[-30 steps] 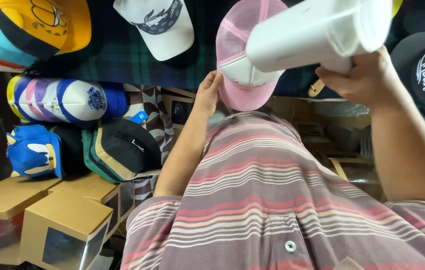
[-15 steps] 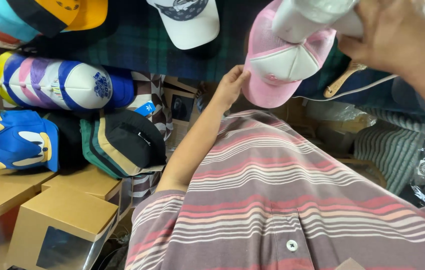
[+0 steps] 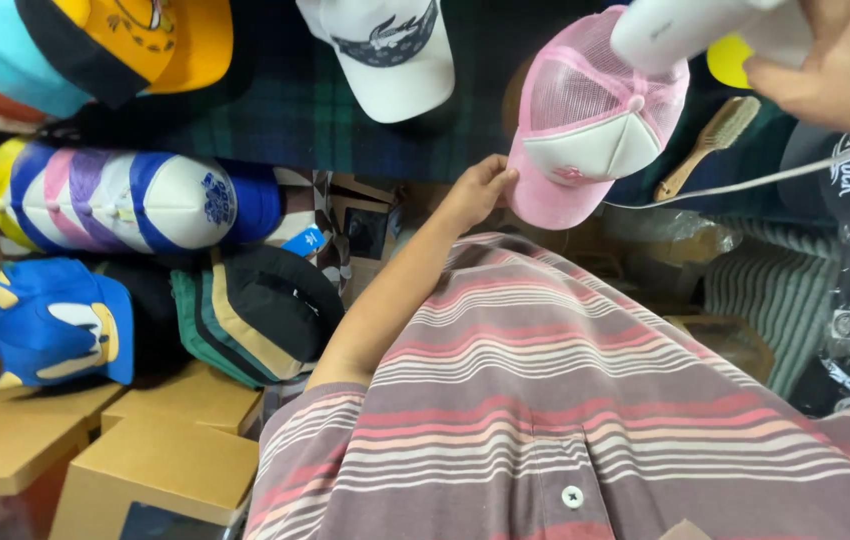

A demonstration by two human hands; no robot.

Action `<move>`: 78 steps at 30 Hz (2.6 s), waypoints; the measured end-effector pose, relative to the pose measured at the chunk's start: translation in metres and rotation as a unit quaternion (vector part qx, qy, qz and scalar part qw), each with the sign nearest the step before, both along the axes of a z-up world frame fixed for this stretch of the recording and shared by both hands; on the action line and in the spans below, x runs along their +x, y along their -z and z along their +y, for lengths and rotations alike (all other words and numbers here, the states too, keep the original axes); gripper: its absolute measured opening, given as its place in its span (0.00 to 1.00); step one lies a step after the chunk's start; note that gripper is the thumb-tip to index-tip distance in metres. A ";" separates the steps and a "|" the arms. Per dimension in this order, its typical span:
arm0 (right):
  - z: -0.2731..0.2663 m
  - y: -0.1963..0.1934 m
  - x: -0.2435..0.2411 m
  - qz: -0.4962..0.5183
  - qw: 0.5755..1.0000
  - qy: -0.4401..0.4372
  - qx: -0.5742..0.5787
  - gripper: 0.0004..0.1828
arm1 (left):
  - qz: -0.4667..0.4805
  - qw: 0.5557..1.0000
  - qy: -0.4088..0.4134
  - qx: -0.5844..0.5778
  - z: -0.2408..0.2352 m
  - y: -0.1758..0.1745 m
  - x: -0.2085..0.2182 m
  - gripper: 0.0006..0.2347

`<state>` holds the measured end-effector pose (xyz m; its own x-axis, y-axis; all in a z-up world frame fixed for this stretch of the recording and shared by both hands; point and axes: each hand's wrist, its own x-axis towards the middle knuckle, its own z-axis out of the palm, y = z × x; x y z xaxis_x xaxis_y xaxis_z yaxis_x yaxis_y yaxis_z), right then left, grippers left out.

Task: The person cleans a pink and white trucker cap using a brush and a handheld steamer. They brush the cap's surface and then apply steam to it while holding it in place.

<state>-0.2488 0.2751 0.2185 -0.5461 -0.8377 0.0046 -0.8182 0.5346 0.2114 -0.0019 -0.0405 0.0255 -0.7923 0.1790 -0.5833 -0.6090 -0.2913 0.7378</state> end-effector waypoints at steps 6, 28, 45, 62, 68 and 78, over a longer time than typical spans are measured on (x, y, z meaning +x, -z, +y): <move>0.053 0.033 0.035 -0.073 0.970 0.229 0.024 0.25 | -0.014 0.999 0.025 0.024 -0.006 -0.001 -0.004 0.09; 0.002 0.236 0.170 -0.365 0.405 0.468 -0.696 0.11 | -0.048 0.998 -0.038 -0.009 -0.001 0.024 -0.001 0.09; 0.019 0.082 0.101 -0.586 0.600 0.487 -0.243 0.17 | 0.124 0.973 -0.184 -0.065 0.006 -0.063 -0.043 0.26; -0.016 0.107 0.112 -0.595 0.581 0.295 -0.471 0.30 | 0.079 0.946 -0.283 -0.135 0.060 -0.078 -0.056 0.35; -0.022 0.114 0.095 -0.553 0.678 0.318 -0.364 0.39 | 0.151 0.935 -0.269 -0.175 0.072 -0.062 -0.049 0.34; -0.052 0.154 0.096 -0.355 0.714 0.080 -0.598 0.26 | 0.323 0.868 -0.302 -0.227 0.073 -0.024 -0.067 0.25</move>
